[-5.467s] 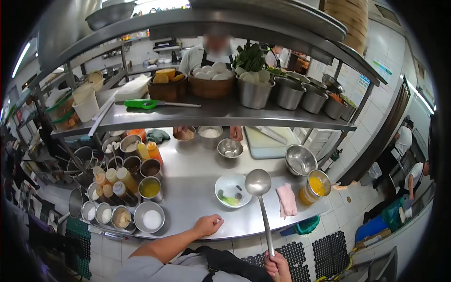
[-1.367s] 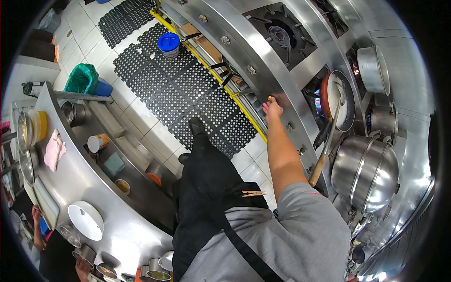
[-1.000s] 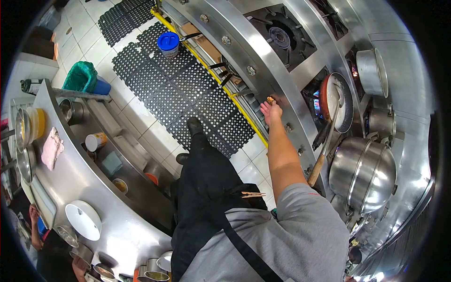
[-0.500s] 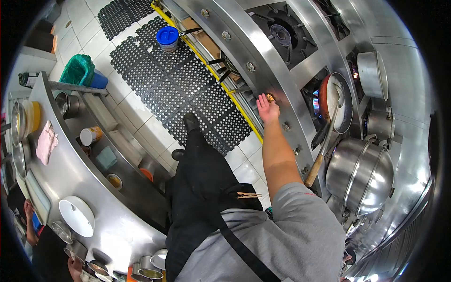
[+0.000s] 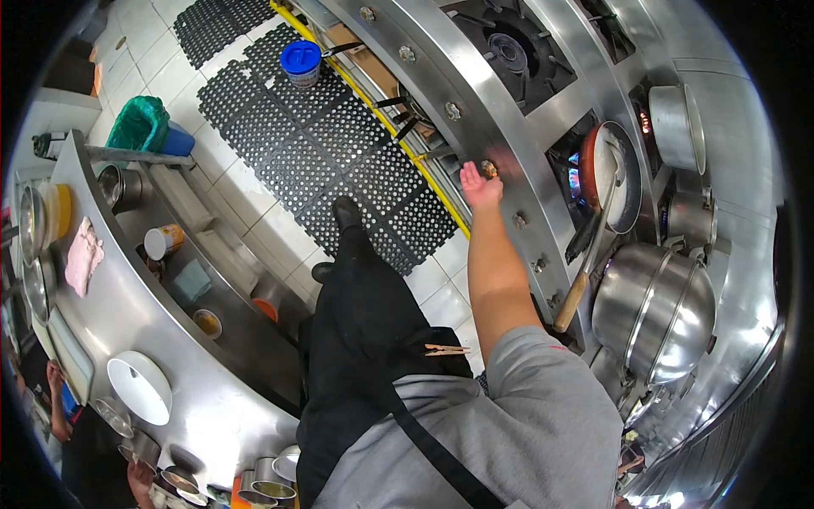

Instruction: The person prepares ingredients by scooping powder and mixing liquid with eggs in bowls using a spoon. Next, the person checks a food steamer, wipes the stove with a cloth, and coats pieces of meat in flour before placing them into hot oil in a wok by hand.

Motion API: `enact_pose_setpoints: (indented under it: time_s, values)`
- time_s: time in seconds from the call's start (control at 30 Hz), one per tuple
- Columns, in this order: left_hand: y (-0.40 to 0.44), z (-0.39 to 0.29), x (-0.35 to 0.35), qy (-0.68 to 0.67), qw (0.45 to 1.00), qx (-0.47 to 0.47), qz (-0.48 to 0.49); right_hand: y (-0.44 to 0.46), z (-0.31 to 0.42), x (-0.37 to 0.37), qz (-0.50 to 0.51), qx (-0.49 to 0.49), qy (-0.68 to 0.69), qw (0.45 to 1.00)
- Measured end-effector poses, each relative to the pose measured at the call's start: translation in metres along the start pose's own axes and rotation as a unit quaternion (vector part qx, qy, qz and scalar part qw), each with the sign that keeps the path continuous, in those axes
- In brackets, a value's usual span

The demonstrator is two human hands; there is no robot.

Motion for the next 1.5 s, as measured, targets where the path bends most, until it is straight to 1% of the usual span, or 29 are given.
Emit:
enact_pose_setpoints:
  time_s: [0.03, 0.07, 0.13, 0.27, 0.33, 0.47, 0.53, 0.63, 0.67, 0.73, 0.77, 0.83, 0.93, 1.13, 1.37, 1.47, 1.5]
  values:
    - [0.0, 0.0, 0.001, 0.002, 1.0, -0.002, -0.001, -0.018, 0.001, -0.011, -0.076, 0.026, -0.041, 0.996]
    - [0.001, -0.001, 0.001, 0.001, 1.0, -0.003, -0.001, -0.016, -0.001, -0.01, -0.076, 0.026, -0.04, 0.996]
    - [0.003, -0.001, 0.001, -0.003, 1.0, -0.001, -0.003, 0.006, -0.004, -0.001, -0.016, 0.131, -0.201, 0.971]
    - [0.006, -0.003, -0.004, -0.008, 1.0, -0.002, -0.003, 0.023, -0.002, 0.012, -0.005, 0.108, -0.149, 0.983]
    - [0.007, -0.003, -0.005, -0.011, 1.0, -0.004, 0.0, 0.019, -0.005, 0.011, 0.015, 0.109, -0.121, 0.987]
    - [0.008, -0.003, -0.004, -0.007, 1.0, -0.006, 0.0, 0.013, -0.004, 0.009, 0.018, 0.094, -0.098, 0.991]
    - [0.007, -0.005, -0.006, -0.01, 1.0, -0.005, 0.0, 0.016, -0.002, 0.009, 0.023, 0.072, -0.055, 0.996]
    - [0.007, -0.006, -0.005, -0.009, 1.0, -0.005, 0.0, 0.027, -0.002, 0.014, 0.024, 0.072, -0.046, 0.996]
    - [0.006, -0.006, -0.006, -0.009, 1.0, -0.005, 0.001, 0.03, -0.003, 0.016, 0.024, 0.072, -0.047, 0.996]
    - [0.007, -0.009, -0.006, -0.006, 1.0, -0.007, -0.005, 0.031, -0.005, 0.016, 0.022, 0.111, -0.095, 0.989]
    - [0.007, -0.009, -0.007, -0.009, 1.0, -0.005, -0.006, 0.031, -0.005, 0.016, 0.022, 0.11, -0.095, 0.989]
    - [0.008, -0.01, -0.007, -0.01, 1.0, -0.003, -0.001, 0.029, -0.005, 0.017, 0.036, 0.09, -0.052, 0.994]
    - [0.007, -0.009, -0.008, -0.013, 1.0, 0.0, -0.002, 0.027, -0.005, 0.016, 0.033, 0.082, -0.035, 0.995]
    - [0.005, -0.008, -0.01, -0.017, 1.0, 0.009, -0.001, 0.018, 0.0, 0.016, 0.052, 0.072, -0.081, 0.993]
    - [0.002, -0.007, -0.01, -0.02, 1.0, 0.016, -0.004, 0.023, 0.002, 0.02, 0.061, 0.078, -0.099, 0.99]
    - [0.0, -0.007, -0.012, -0.022, 1.0, 0.02, -0.004, 0.03, 0.002, 0.022, 0.06, 0.063, -0.073, 0.993]
    - [0.0, -0.008, -0.011, -0.022, 1.0, 0.022, -0.003, 0.028, 0.001, 0.022, 0.066, 0.069, -0.089, 0.991]
Point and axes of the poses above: each hand's wrist, its own y-axis towards the middle knuckle, its own x-axis out of the back of the hand, z = x × y, the point moved 2 cm from there along y, towards the middle knuckle, and after that the axes turned 1 degree about x, right-handed, at the moved point
